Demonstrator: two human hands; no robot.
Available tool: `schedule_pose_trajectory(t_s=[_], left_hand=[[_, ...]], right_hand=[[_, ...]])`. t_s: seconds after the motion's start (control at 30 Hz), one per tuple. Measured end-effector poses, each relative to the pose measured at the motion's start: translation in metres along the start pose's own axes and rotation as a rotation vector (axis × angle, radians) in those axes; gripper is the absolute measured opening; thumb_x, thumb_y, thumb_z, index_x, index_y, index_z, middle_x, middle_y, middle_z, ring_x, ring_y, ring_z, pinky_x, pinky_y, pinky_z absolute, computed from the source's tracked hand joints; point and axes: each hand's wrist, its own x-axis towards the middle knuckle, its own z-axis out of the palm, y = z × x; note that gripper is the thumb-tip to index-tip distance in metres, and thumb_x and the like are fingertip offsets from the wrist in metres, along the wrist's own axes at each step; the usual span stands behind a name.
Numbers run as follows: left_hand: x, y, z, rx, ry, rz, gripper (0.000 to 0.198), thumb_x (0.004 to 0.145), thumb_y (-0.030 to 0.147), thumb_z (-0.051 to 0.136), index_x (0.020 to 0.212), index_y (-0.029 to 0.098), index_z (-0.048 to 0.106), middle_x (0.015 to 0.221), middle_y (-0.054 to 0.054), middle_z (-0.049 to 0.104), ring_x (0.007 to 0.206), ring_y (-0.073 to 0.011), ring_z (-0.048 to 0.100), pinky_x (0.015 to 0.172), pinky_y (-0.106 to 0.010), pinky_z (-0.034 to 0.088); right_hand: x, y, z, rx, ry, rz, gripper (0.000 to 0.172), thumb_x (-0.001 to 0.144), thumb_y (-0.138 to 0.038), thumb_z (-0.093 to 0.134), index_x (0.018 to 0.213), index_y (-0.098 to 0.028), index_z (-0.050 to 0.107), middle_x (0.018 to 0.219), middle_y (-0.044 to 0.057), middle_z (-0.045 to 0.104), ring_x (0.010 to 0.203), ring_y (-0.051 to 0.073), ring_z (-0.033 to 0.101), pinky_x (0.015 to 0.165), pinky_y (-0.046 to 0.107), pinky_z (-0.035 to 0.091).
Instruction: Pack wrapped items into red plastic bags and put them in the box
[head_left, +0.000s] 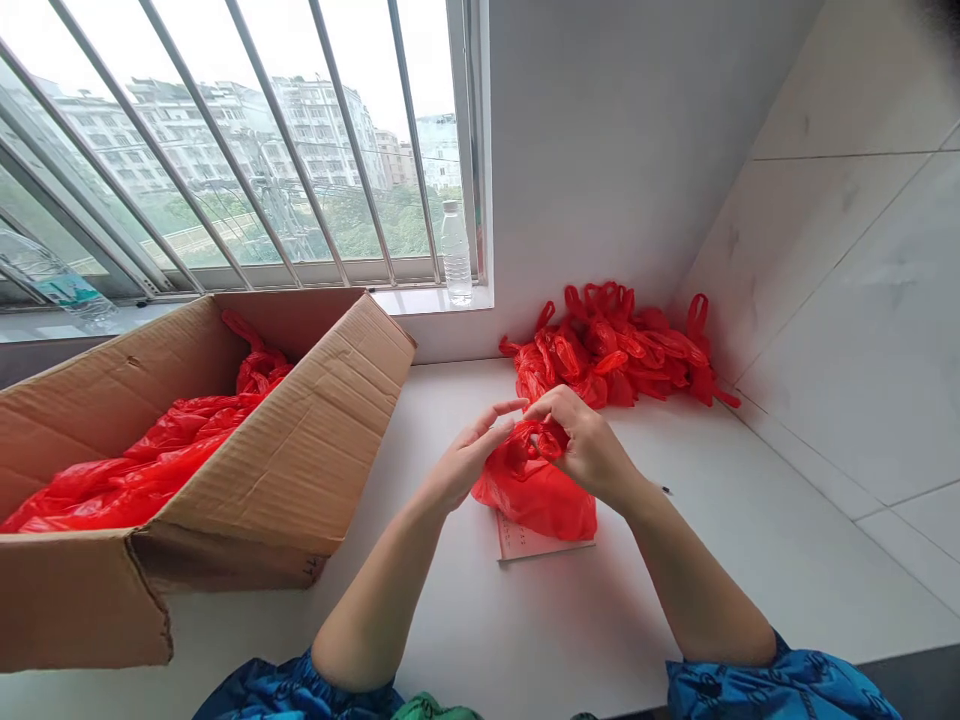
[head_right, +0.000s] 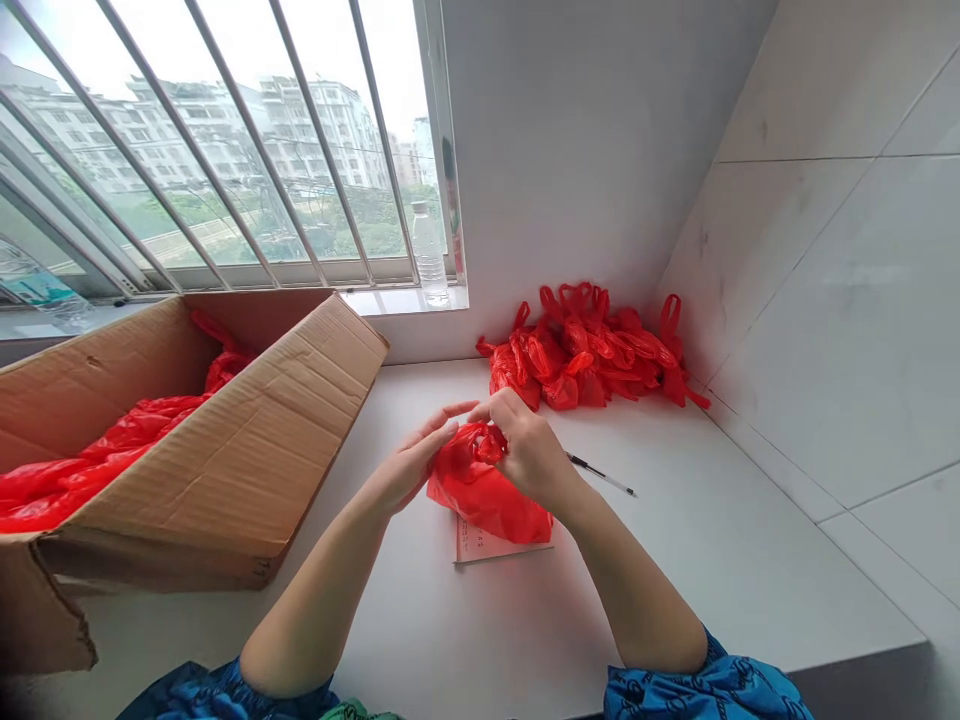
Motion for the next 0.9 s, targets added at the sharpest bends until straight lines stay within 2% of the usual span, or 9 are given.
schedule_pose_trajectory(t_s=[0.17, 0.23, 0.37, 0.47, 0.57, 0.7, 0.77, 0.83, 0.9], left_hand=[[0.000, -0.004, -0.002, 0.015, -0.049, -0.129, 0.054, 0.096, 0.059, 0.042, 0.108, 0.017, 0.073, 0.079, -0.007, 0.072, 0.071, -0.0194, 0.067, 0.068, -0.031, 0.054], [0.001, -0.005, -0.004, 0.037, -0.026, -0.081, 0.052, 0.095, 0.058, 0.045, 0.104, 0.016, 0.075, 0.083, -0.008, 0.073, 0.076, -0.0199, 0.067, 0.069, -0.030, 0.054], [0.002, -0.004, -0.011, 0.146, 0.145, 0.111, 0.040, 0.093, 0.048, 0.057, 0.117, 0.020, 0.071, 0.098, -0.007, 0.074, 0.093, -0.0205, 0.067, 0.083, -0.030, 0.052], [0.003, -0.006, -0.024, 0.309, 0.288, 0.220, 0.035, 0.093, 0.043, 0.058, 0.115, 0.020, 0.072, 0.095, -0.006, 0.074, 0.091, -0.0187, 0.067, 0.087, -0.031, 0.052], [0.003, -0.017, -0.042, 0.547, 0.439, 0.316, 0.031, 0.094, 0.038, 0.056, 0.111, 0.021, 0.074, 0.097, -0.006, 0.074, 0.089, -0.0181, 0.068, 0.086, -0.031, 0.052], [0.001, -0.038, -0.055, 0.803, 0.540, 0.295, 0.029, 0.095, 0.033, 0.052, 0.109, 0.023, 0.074, 0.099, -0.006, 0.075, 0.087, -0.0183, 0.069, 0.081, -0.030, 0.053], [-0.008, -0.042, -0.052, 0.878, 0.531, 0.228, 0.032, 0.096, 0.031, 0.049, 0.119, 0.023, 0.070, 0.099, -0.006, 0.075, 0.088, -0.0190, 0.070, 0.080, -0.031, 0.054], [-0.027, -0.037, -0.044, 0.934, 0.477, 0.184, 0.040, 0.098, 0.033, 0.048, 0.136, 0.025, 0.058, 0.107, -0.006, 0.074, 0.092, -0.0194, 0.071, 0.076, -0.030, 0.056], [-0.055, -0.022, -0.037, 0.991, 0.412, 0.202, 0.047, 0.099, 0.037, 0.049, 0.145, 0.029, 0.046, 0.121, -0.006, 0.070, 0.097, -0.0191, 0.070, 0.066, -0.026, 0.055]], right_hand=[[-0.003, 0.004, 0.017, -0.262, 0.138, -0.195, 0.009, 0.093, -0.018, 0.054, 0.087, -0.024, 0.050, 0.091, 0.004, 0.056, 0.071, 0.015, 0.055, 0.059, 0.027, 0.042], [-0.002, 0.004, 0.016, -0.347, 0.156, -0.237, 0.014, 0.094, -0.020, 0.056, 0.082, -0.024, 0.049, 0.087, 0.003, 0.057, 0.068, 0.015, 0.052, 0.059, 0.027, 0.040], [-0.002, -0.001, 0.001, -0.383, 0.118, -0.233, 0.021, 0.095, -0.027, 0.060, 0.077, -0.023, 0.050, 0.080, 0.003, 0.057, 0.072, 0.017, 0.051, 0.064, 0.029, 0.039], [-0.015, -0.005, -0.017, -0.252, -0.023, -0.107, 0.028, 0.095, -0.035, 0.060, 0.073, -0.023, 0.049, 0.070, 0.001, 0.053, 0.066, 0.016, 0.046, 0.059, 0.029, 0.036], [-0.042, -0.004, -0.034, -0.068, -0.240, 0.134, 0.033, 0.093, -0.041, 0.063, 0.069, -0.023, 0.047, 0.066, -0.001, 0.051, 0.062, 0.015, 0.045, 0.054, 0.028, 0.034], [-0.081, 0.011, -0.053, 0.076, -0.421, 0.425, 0.037, 0.090, -0.044, 0.065, 0.067, -0.021, 0.047, 0.067, -0.002, 0.052, 0.064, 0.015, 0.048, 0.057, 0.027, 0.039], [-0.093, 0.020, -0.059, 0.141, -0.478, 0.474, 0.031, 0.087, -0.046, 0.068, 0.074, -0.022, 0.054, 0.074, -0.001, 0.057, 0.071, 0.017, 0.054, 0.064, 0.029, 0.046], [-0.099, 0.029, -0.059, 0.165, -0.467, 0.455, 0.028, 0.084, -0.047, 0.072, 0.096, -0.024, 0.062, 0.095, 0.003, 0.064, 0.090, 0.022, 0.061, 0.081, 0.035, 0.052], [-0.101, 0.033, -0.052, 0.112, -0.409, 0.405, 0.053, 0.082, -0.050, 0.073, 0.127, -0.029, 0.055, 0.128, 0.008, 0.059, 0.119, 0.028, 0.056, 0.100, 0.044, 0.049]])
